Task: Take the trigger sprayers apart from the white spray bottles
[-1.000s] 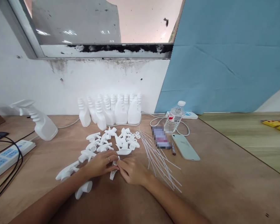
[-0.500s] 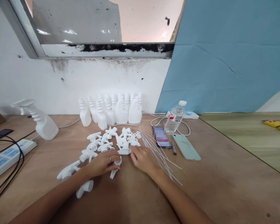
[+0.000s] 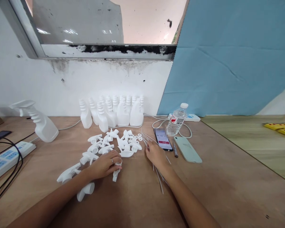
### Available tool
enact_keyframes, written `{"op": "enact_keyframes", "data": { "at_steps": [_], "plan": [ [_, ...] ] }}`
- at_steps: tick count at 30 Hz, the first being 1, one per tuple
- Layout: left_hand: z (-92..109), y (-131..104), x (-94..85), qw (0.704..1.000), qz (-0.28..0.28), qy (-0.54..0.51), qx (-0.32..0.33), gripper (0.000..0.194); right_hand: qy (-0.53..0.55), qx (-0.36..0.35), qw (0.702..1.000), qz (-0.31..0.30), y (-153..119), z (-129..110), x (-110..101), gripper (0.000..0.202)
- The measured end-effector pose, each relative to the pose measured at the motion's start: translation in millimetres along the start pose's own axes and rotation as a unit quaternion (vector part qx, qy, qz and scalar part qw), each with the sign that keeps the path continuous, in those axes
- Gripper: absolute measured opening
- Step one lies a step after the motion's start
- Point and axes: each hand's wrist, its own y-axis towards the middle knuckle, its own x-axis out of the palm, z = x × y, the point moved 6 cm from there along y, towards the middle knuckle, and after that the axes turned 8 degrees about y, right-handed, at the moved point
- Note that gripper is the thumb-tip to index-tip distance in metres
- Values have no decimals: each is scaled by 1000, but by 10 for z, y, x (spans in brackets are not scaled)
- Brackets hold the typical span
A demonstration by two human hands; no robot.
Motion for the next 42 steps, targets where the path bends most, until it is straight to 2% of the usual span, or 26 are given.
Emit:
{"op": "enact_keyframes", "data": {
  "at_steps": [5, 9, 13, 17, 21, 24, 26, 28, 30, 32, 34, 38, 42],
  "plan": [
    [-11, 0, 19, 1000, 9, 7, 4, 23, -11, 47, 999, 7, -1, 42, -48, 17],
    [-9, -6, 22, 1000, 11, 10, 5, 22, -17, 70, 997, -22, -10, 58, -31, 21],
    [8, -5, 6, 1000, 2, 10, 1, 23, -23, 66, 997, -18, -5, 49, -30, 22],
    [-15, -11, 11, 1000, -6, -15, -24, 27, -36, 63, 996, 43, -7, 57, -104, 26],
    [-101, -29, 33, 993, 13, -91, -73, 41, 18, 17, 984, 177, -91, -22, -336, 33],
    [-126, -34, 67, 989, 10, -129, -78, 34, 171, -43, 947, 270, -242, -142, -552, 30],
    [-129, -33, 81, 987, 7, -138, -77, 31, 305, -70, 901, 302, -359, -219, -651, 24],
    [-128, -32, 87, 987, 7, -138, -77, 29, 449, -111, 827, 319, -483, -309, -699, 19],
    [-127, -31, 91, 988, 8, -136, -78, 28, 563, -169, 737, 334, -612, -401, -695, 19],
    [-128, -28, 99, 988, 8, -135, -78, 28, 616, -219, 677, 339, -720, -488, -625, 16],
    [-132, -24, 109, 988, 8, -132, -80, 28, 626, -254, 671, 307, -769, -589, -492, 12],
    [-128, -17, 111, 990, 7, -119, -73, 28, 629, -275, 700, 197, -746, -748, -221, 14],
    [-113, -15, 93, 991, 7, -114, -66, 29, 613, -300, 707, 187, -754, -789, -222, 19]
  ]
}}
